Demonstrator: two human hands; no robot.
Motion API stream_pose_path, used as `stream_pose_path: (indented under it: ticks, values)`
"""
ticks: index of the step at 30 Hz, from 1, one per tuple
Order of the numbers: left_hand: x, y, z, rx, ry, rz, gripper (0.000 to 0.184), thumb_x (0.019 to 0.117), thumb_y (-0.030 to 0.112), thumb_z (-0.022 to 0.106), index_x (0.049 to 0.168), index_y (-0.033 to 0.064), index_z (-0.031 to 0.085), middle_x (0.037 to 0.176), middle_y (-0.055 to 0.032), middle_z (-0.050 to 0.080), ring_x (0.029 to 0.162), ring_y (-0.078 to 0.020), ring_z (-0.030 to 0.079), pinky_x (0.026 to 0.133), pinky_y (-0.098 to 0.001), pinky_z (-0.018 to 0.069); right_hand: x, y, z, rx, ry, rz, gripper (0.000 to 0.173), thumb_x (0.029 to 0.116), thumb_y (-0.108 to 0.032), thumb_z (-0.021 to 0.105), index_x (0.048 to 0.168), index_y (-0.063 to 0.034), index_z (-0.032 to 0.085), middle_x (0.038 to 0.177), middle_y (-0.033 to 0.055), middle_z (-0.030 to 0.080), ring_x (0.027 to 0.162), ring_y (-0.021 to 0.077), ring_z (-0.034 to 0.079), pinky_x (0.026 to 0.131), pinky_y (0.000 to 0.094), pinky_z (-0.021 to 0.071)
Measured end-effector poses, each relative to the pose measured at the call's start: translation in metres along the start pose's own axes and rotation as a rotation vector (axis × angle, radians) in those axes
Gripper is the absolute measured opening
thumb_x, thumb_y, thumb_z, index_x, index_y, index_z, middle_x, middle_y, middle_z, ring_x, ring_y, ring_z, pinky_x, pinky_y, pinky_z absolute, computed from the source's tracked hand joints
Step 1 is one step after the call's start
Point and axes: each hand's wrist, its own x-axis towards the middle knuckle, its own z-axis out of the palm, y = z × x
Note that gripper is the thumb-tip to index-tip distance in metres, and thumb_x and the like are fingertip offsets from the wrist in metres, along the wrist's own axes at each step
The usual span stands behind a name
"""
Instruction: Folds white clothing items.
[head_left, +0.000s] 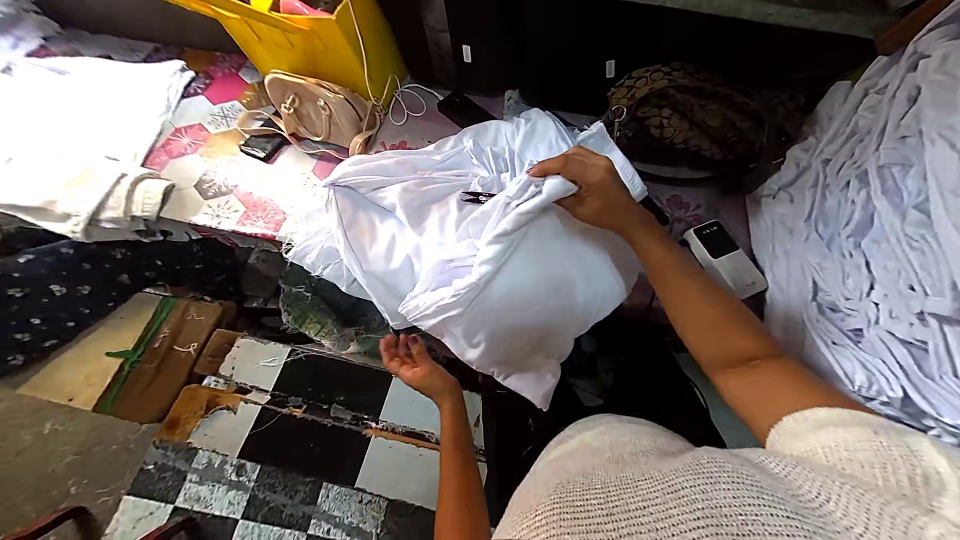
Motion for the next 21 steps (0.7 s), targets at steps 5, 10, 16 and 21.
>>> stream_pose_path:
  ticks: [5,10,16,21]
  values:
    - [0.012,0.020,0.007,0.092,-0.104,0.343,0.046,0.1046,0.013,0.049,0.133,-0.0230,0.045,0.146,-0.0358,0.045,0.139,-0.0288,0.047,0.113,-0.0336,0.0411,-0.015,-0.037,-0.025,0.087,-0.103,-0.073,0.019,0.0901,-0.002,0.065,0.103,-0.0042,0.078,0.100,0.0115,0.077,0.101,0.0238,0.071,0.101,0.0426,0.0515]
    - [0.086,0.098,0.081,0.255,-0.584,0.517,0.030,0.1015,0.010,0.055,0.119,-0.0125,0.065,0.122,-0.0273,0.067,0.118,-0.0325,0.065,0.104,-0.0438,0.0508,-0.070,-0.080,-0.050,0.162,-0.094,-0.160,0.012,0.0958,-0.005,0.064,0.092,-0.0108,0.074,0.100,0.0049,0.076,0.114,0.0177,0.067,0.115,0.0458,0.0387]
    - [0.113,0.114,0.240,0.546,-1.188,0.549,0.062,0.0874,0.021,0.078,0.141,-0.0026,0.058,0.137,-0.0315,0.055,0.132,-0.0516,0.046,0.102,-0.0700,0.0396,-0.091,-0.109,-0.058,0.099,-0.028,-0.152,0.010,0.0985,-0.006,0.065,0.101,-0.0126,0.072,0.104,0.0019,0.075,0.118,0.0144,0.064,0.117,0.0452,0.0362]
    - [0.122,0.100,0.291,0.486,-1.323,0.583,0.028,0.0880,0.016,0.077,0.109,-0.0023,0.074,0.120,-0.0290,0.065,0.124,-0.0490,0.054,0.102,-0.0683,0.0404,-0.094,-0.120,-0.065,0.049,-0.009,-0.132,0.014,0.1004,-0.004,0.062,0.109,-0.0086,0.071,0.105,0.0052,0.074,0.112,0.0144,0.067,0.113,0.0381,0.0431]
